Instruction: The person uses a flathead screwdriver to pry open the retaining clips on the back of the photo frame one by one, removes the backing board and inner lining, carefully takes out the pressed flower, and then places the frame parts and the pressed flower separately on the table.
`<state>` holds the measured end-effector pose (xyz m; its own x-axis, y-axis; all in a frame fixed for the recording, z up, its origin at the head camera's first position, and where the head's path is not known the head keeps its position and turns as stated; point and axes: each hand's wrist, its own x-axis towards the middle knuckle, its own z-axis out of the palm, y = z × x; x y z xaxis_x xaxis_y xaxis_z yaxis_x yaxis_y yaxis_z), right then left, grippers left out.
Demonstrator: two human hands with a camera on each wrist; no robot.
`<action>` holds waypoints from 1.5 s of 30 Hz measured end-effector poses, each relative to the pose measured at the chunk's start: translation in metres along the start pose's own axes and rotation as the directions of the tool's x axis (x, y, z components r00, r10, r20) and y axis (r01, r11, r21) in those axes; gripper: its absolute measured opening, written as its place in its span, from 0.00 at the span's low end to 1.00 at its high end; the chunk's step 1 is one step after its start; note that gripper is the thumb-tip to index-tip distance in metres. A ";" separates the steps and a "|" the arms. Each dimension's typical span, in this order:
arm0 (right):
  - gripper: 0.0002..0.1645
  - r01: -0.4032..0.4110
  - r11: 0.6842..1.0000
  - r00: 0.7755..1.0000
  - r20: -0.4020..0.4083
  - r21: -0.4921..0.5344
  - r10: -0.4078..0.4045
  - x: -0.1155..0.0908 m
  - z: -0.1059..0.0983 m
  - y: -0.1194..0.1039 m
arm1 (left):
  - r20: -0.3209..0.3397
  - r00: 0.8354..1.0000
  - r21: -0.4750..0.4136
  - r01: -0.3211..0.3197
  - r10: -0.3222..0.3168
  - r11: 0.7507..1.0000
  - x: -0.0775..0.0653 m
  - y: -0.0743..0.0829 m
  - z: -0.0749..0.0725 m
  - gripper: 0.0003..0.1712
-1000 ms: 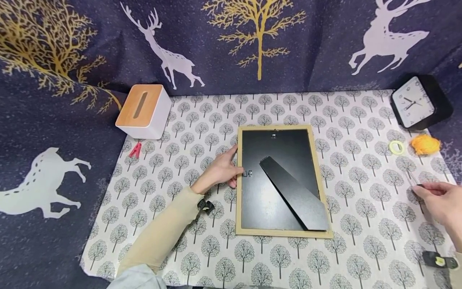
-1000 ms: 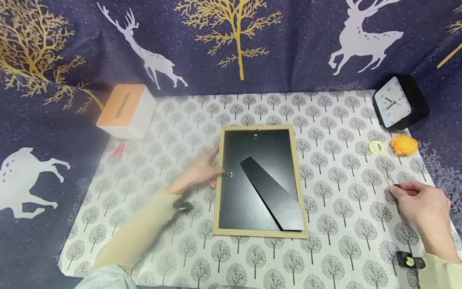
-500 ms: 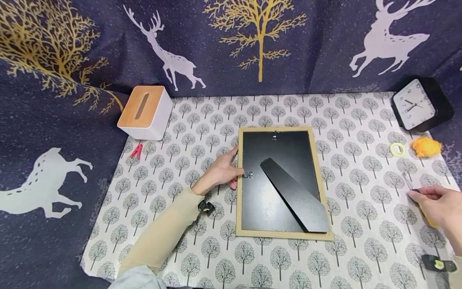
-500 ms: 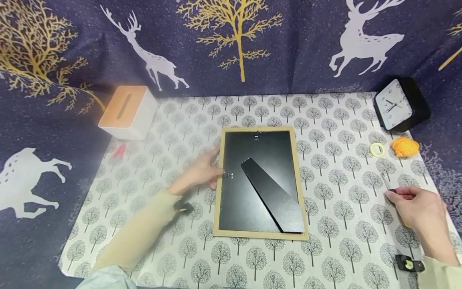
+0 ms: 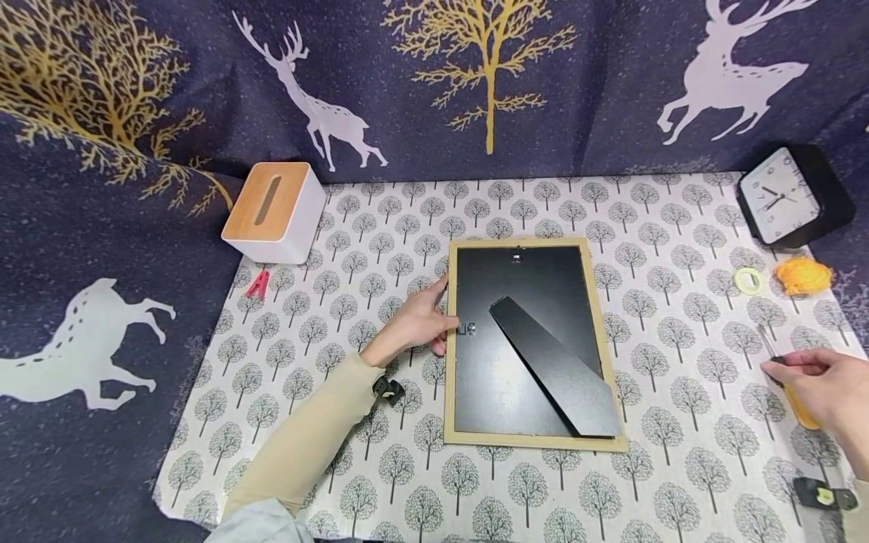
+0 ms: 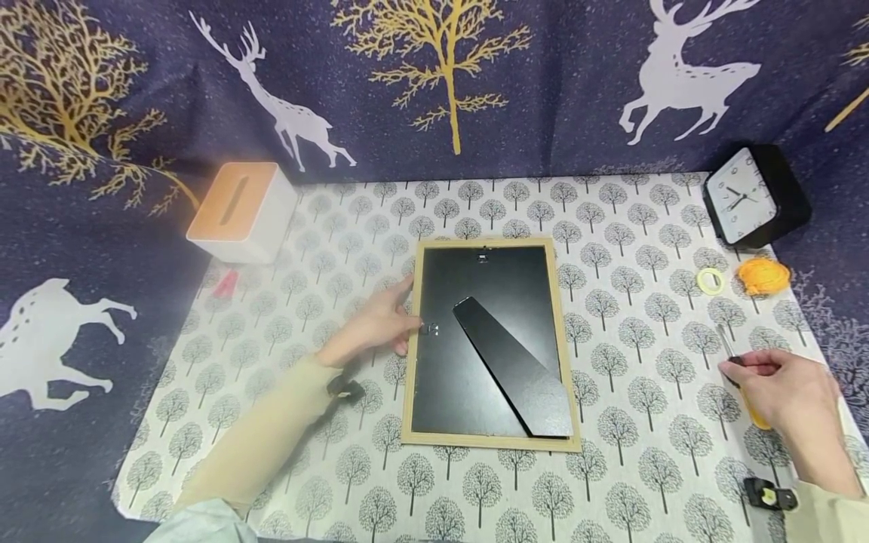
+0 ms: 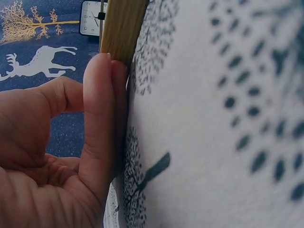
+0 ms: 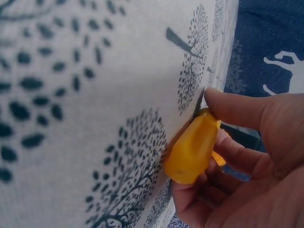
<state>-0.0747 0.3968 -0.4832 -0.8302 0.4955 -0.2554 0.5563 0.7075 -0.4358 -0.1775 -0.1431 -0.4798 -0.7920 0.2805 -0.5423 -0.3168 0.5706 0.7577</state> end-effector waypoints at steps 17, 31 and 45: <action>0.33 0.062 0.997 0.998 -0.032 0.049 -0.060 -0.012 -0.009 -0.009 | 0.007 1.000 -0.006 -0.004 0.004 1.000 -0.001 0.000 -0.001 0.63; 0.34 0.391 0.920 0.912 0.124 0.016 -0.390 -0.072 0.015 -0.082 | -0.003 1.000 -0.009 -0.022 0.022 1.000 0.000 -0.003 -0.001 0.61; 0.19 0.476 0.873 0.821 0.302 0.110 -0.485 -0.132 0.061 -0.121 | -0.015 1.000 0.004 -0.010 0.010 1.000 -0.002 -0.002 0.000 0.62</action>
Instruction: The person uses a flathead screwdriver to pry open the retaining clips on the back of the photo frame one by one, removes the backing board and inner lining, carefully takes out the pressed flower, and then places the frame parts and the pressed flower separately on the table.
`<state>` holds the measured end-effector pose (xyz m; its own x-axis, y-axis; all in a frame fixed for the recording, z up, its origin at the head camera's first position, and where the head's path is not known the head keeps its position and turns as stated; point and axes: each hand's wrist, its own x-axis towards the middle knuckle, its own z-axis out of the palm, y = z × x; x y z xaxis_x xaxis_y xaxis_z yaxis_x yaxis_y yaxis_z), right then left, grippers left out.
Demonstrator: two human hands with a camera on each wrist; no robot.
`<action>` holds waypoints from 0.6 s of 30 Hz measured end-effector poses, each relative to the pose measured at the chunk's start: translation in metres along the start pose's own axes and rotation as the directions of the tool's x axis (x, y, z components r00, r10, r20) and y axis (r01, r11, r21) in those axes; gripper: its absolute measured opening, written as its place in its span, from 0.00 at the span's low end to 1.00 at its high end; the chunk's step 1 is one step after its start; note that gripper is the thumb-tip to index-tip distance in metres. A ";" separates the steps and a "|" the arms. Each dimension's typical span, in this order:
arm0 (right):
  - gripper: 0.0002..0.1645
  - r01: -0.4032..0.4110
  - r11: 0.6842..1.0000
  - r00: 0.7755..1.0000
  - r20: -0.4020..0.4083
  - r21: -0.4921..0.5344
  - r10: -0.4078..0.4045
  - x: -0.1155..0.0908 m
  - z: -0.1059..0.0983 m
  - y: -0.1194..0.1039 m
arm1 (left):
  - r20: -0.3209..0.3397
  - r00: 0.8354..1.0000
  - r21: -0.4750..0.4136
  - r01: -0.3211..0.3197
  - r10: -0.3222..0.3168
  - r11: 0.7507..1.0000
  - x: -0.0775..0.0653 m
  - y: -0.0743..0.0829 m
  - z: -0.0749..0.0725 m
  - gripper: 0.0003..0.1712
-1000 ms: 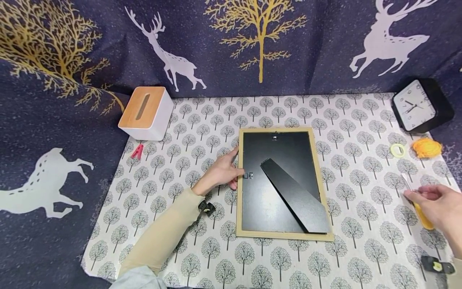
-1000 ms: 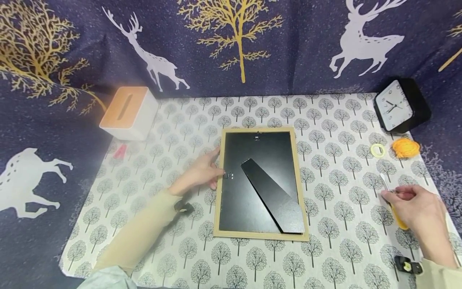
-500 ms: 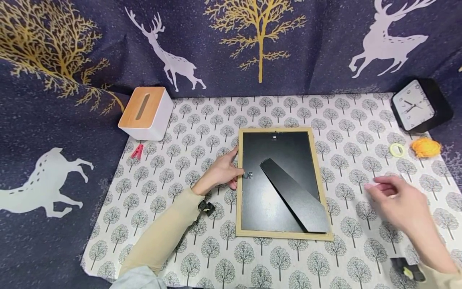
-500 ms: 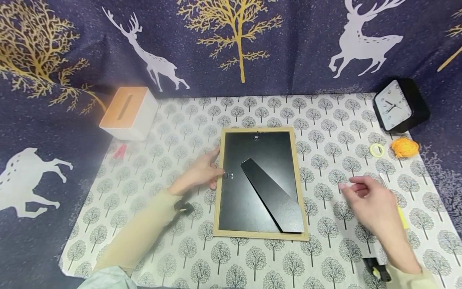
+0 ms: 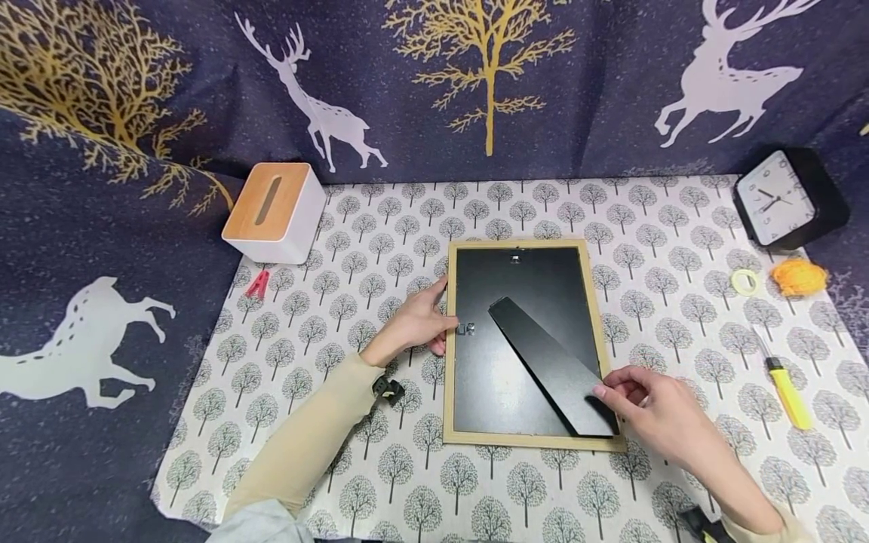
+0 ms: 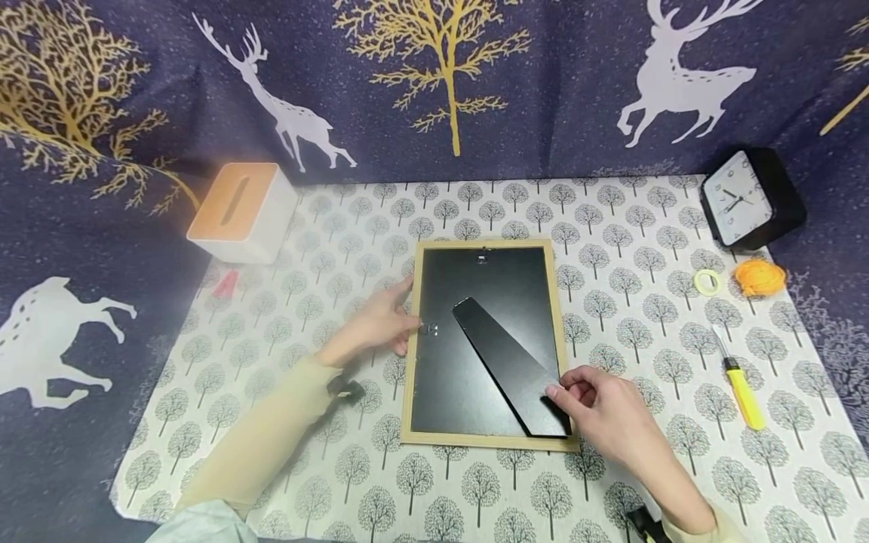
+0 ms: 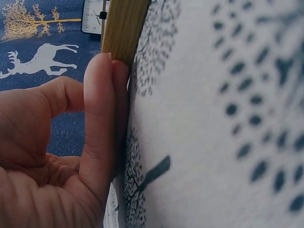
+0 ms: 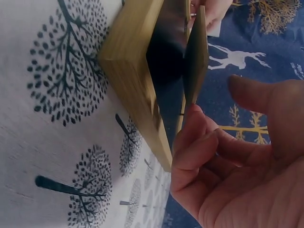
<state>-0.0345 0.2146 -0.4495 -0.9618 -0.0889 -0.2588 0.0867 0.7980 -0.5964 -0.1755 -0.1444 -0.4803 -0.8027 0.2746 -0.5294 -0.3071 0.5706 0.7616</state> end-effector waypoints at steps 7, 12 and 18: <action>0.19 -0.003 1.000 1.000 0.009 0.009 0.002 -0.001 0.004 0.003 | 0.001 1.000 0.004 0.001 -0.001 1.000 0.000 0.001 0.000 0.62; 0.20 0.010 1.000 1.000 0.018 0.004 -0.011 0.000 0.009 0.005 | 0.004 1.000 0.005 -0.002 0.002 1.000 0.000 0.000 -0.001 0.62; 0.13 0.014 0.999 1.000 0.019 0.046 -0.015 -0.001 0.015 0.008 | 0.034 0.999 -0.035 -0.010 0.011 0.999 0.004 -0.003 -0.004 0.61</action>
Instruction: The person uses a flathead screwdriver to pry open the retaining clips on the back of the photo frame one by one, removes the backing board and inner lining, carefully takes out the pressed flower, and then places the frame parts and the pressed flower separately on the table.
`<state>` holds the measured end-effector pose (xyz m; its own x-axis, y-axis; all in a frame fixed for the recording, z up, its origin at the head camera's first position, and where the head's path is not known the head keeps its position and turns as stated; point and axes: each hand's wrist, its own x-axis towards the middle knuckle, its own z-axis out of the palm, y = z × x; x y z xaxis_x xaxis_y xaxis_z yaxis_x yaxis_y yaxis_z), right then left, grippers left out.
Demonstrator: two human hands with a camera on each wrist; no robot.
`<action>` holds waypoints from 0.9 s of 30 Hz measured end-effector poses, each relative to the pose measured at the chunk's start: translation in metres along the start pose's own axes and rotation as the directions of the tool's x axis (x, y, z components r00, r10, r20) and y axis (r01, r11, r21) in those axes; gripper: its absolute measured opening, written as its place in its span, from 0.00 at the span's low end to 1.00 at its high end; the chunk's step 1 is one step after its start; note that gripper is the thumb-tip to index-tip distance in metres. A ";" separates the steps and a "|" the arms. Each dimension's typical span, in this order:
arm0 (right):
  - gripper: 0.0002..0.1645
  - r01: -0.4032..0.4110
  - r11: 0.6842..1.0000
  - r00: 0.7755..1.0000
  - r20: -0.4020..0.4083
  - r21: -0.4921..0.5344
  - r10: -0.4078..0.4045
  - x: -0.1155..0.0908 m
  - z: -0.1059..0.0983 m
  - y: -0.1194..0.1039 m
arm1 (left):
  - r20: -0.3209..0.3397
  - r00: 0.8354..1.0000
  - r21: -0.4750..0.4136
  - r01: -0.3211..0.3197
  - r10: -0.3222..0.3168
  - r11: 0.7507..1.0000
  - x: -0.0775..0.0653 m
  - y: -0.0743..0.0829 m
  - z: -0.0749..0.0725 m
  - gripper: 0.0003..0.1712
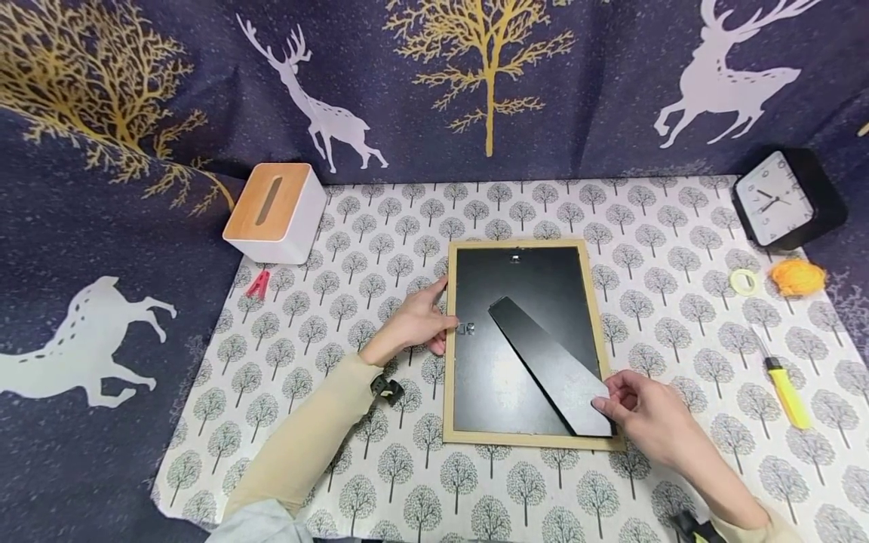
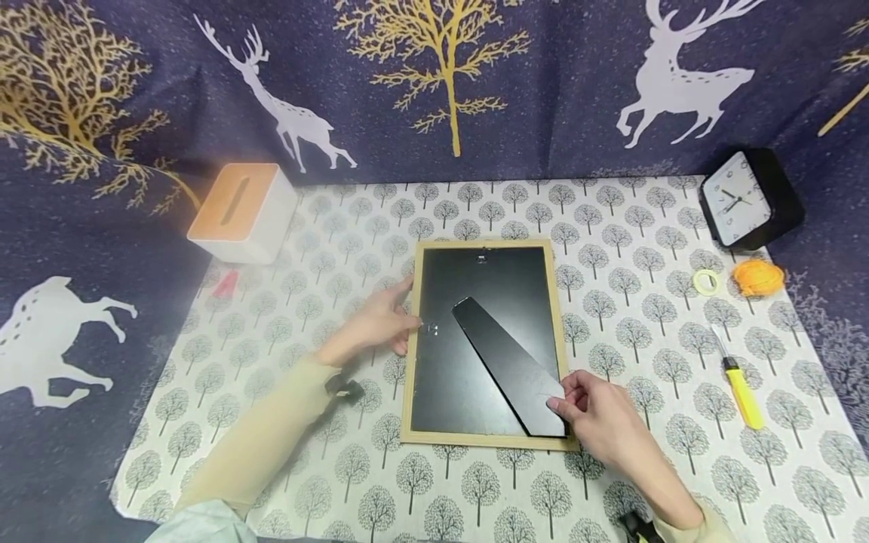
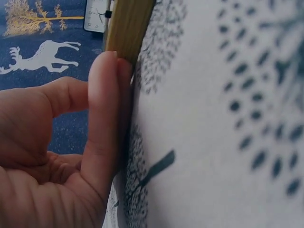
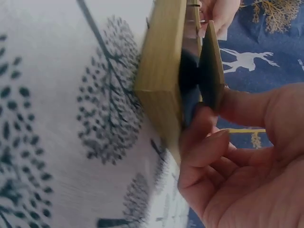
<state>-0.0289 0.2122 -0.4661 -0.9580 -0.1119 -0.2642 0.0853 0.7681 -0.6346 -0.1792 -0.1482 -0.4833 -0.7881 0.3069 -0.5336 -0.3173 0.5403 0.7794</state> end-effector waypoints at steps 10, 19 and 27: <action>0.12 -0.013 0.999 0.999 -0.038 0.032 0.014 -0.001 0.008 0.003 | 0.039 0.999 -0.111 0.017 -0.013 0.994 -0.003 0.000 -0.004 0.60; 0.10 0.040 0.999 0.995 -0.090 0.027 -0.037 -0.007 0.016 0.002 | 0.023 0.999 -0.088 0.029 -0.027 0.996 -0.005 0.003 -0.003 0.59; 0.13 0.230 0.973 0.939 -0.259 -0.011 -0.225 -0.006 0.026 0.011 | 0.039 0.999 -0.104 0.024 -0.020 0.994 -0.003 0.000 -0.003 0.57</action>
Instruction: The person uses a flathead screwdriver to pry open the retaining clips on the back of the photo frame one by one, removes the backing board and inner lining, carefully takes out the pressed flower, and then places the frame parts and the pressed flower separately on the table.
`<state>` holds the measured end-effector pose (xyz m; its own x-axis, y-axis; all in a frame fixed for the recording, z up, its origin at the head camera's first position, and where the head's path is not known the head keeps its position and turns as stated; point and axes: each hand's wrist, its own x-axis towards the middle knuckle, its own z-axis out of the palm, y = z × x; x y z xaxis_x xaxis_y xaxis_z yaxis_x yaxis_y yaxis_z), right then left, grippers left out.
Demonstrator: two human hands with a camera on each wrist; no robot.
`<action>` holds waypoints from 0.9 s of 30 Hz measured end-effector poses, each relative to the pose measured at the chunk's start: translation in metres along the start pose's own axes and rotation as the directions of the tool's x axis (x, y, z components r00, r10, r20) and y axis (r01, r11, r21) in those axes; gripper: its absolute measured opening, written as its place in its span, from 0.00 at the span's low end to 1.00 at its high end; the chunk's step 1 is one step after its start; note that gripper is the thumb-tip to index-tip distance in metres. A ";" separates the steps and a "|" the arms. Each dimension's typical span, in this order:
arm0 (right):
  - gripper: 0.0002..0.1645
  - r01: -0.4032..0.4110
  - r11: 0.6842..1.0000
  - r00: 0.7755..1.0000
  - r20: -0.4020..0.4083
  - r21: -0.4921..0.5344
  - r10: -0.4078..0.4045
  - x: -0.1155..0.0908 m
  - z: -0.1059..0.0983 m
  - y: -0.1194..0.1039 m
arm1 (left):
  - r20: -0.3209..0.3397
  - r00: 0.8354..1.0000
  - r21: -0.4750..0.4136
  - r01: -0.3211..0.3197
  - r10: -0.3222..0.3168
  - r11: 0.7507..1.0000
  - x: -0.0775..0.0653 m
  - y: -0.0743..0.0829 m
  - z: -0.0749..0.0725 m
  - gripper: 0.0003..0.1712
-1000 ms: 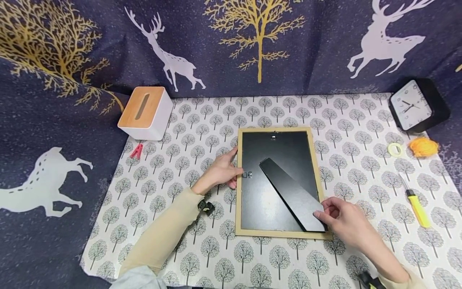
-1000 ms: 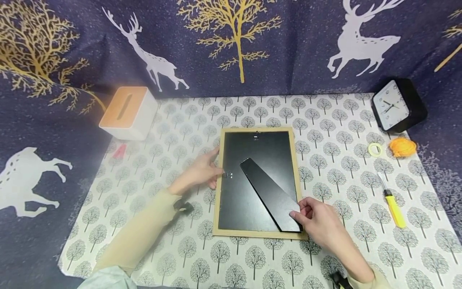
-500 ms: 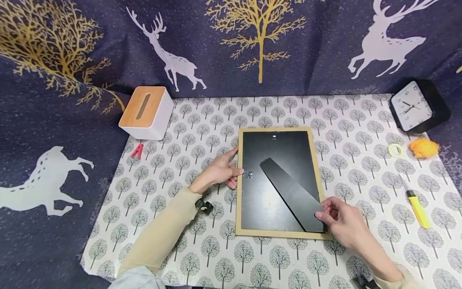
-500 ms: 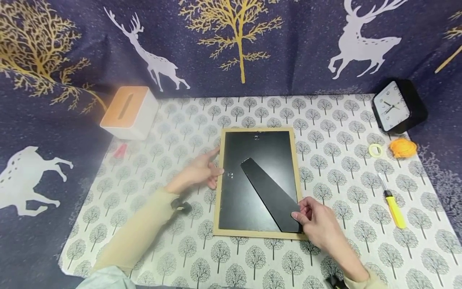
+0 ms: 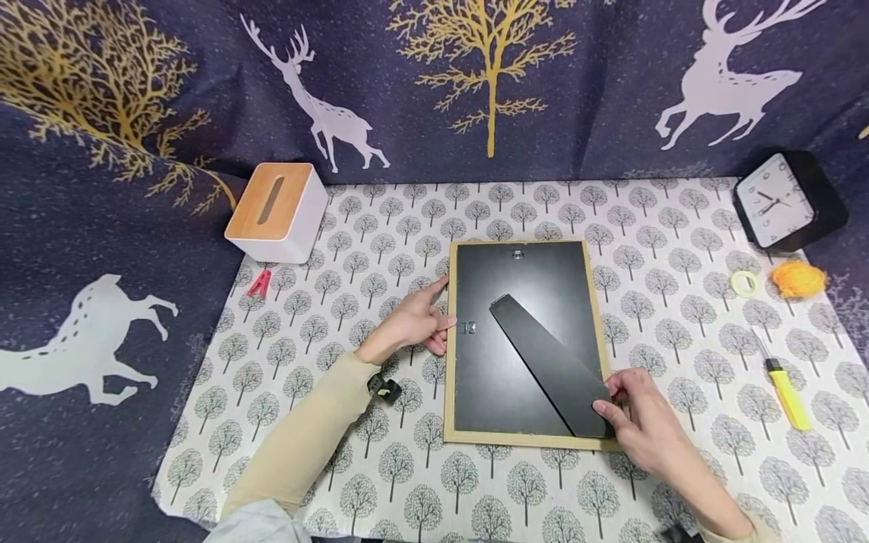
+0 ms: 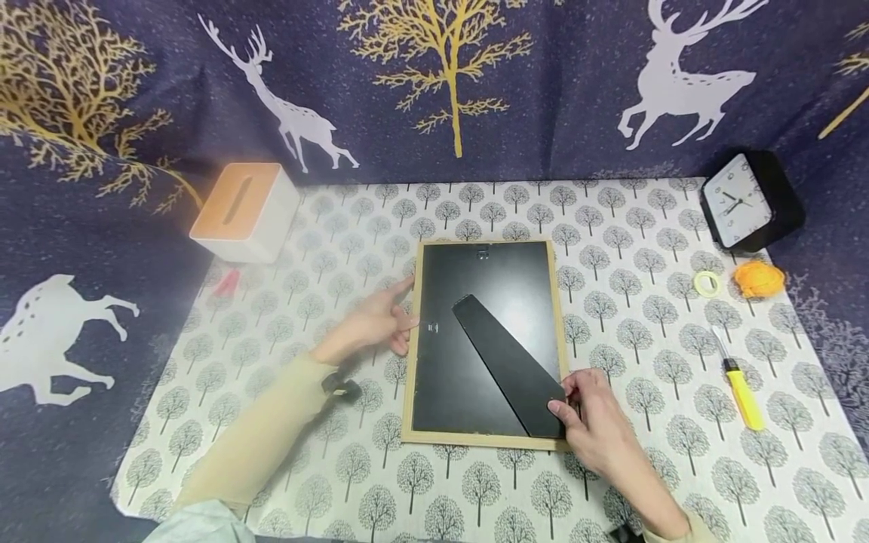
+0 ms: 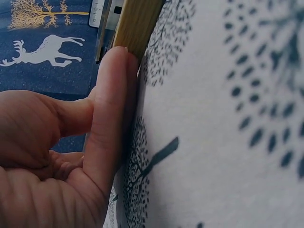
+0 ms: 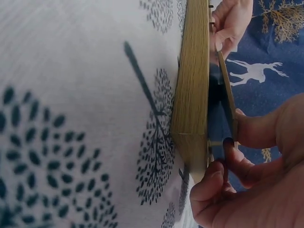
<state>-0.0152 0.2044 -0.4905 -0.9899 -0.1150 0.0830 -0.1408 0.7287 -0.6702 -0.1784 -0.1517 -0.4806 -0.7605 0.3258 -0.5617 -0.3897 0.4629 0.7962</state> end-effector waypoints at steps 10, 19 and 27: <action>0.16 0.023 0.994 0.999 -0.045 0.102 -0.018 -0.005 0.000 0.000 | -0.002 1.000 -0.007 -0.008 0.008 1.000 0.001 -0.001 0.000 0.56; 0.11 -0.160 0.976 0.987 0.057 0.150 0.153 -0.007 -0.006 -0.009 | -0.004 1.000 -0.027 -0.020 0.020 0.999 0.002 -0.002 0.001 0.57; 0.11 -0.249 0.922 0.967 0.018 0.298 0.255 -0.009 -0.006 -0.005 | -0.011 0.999 -0.031 -0.034 0.033 0.999 0.004 -0.006 0.001 0.56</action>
<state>-0.0060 0.2058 -0.4830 -0.9926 0.0625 -0.1043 0.1216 0.4989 -0.8581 -0.1785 -0.1527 -0.4880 -0.7787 0.3319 -0.5324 -0.3796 0.4263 0.8210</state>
